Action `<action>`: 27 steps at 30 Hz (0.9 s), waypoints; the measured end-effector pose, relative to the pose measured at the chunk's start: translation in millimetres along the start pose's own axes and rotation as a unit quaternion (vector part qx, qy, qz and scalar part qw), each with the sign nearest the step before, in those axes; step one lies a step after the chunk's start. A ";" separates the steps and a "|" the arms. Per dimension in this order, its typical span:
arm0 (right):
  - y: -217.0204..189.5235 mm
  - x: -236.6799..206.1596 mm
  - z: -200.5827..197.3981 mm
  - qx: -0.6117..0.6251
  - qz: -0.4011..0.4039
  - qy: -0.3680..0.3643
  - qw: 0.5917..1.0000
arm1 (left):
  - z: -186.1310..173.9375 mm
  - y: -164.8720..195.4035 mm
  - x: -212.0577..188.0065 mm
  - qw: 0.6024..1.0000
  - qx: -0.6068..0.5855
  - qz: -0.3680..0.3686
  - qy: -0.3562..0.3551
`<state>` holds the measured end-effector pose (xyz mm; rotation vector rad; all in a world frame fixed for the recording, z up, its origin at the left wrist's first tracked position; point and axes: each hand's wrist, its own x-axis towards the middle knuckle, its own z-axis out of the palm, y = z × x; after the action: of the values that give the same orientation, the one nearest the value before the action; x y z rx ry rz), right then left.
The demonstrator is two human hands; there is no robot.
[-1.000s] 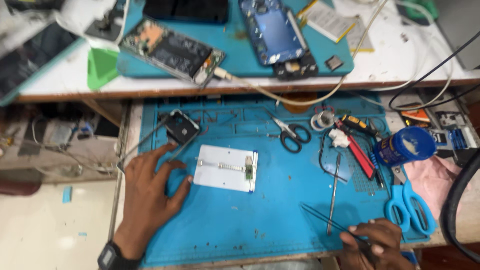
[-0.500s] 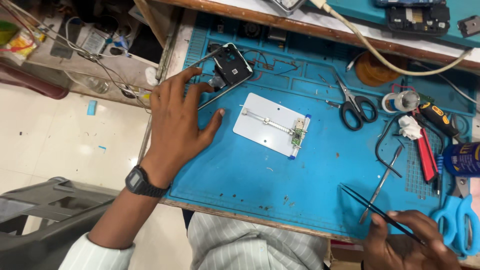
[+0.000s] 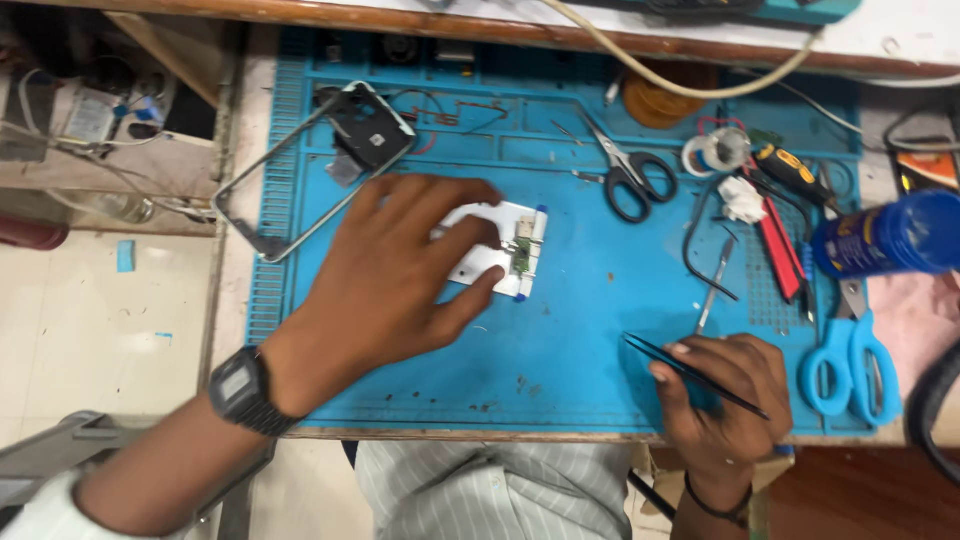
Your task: The person uses a hot air rework gun to heat a small USB circuit board held in a fixture, then works on the board with tweezers and a metal spudger, cleaning and adjusting its components. They later secure the board in a clamp holder and continue manipulating it with tweezers and a spudger.
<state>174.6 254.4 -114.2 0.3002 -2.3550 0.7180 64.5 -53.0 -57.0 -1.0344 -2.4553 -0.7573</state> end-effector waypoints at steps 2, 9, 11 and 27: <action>0.3 3.3 -0.2 0.013 -0.009 0.010 1.000 | 14.9 5.0 24.5 0.998 -0.021 0.051 -0.023; 5.4 11.7 -6.5 0.031 -0.032 -0.016 0.999 | 89.9 28.7 109.7 0.984 0.003 0.177 -0.030; 7.0 11.9 -6.7 0.032 -0.059 -0.009 0.998 | 112.2 37.8 130.2 0.978 0.012 0.210 -0.009; 13.2 5.5 -18.9 0.035 -0.161 -0.065 0.984 | 196.5 105.6 200.1 0.937 0.095 0.335 -0.031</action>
<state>175.2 275.8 -104.1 0.7596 -2.3264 0.6412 -14.6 235.6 -72.7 -1.6874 -1.9503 -0.2585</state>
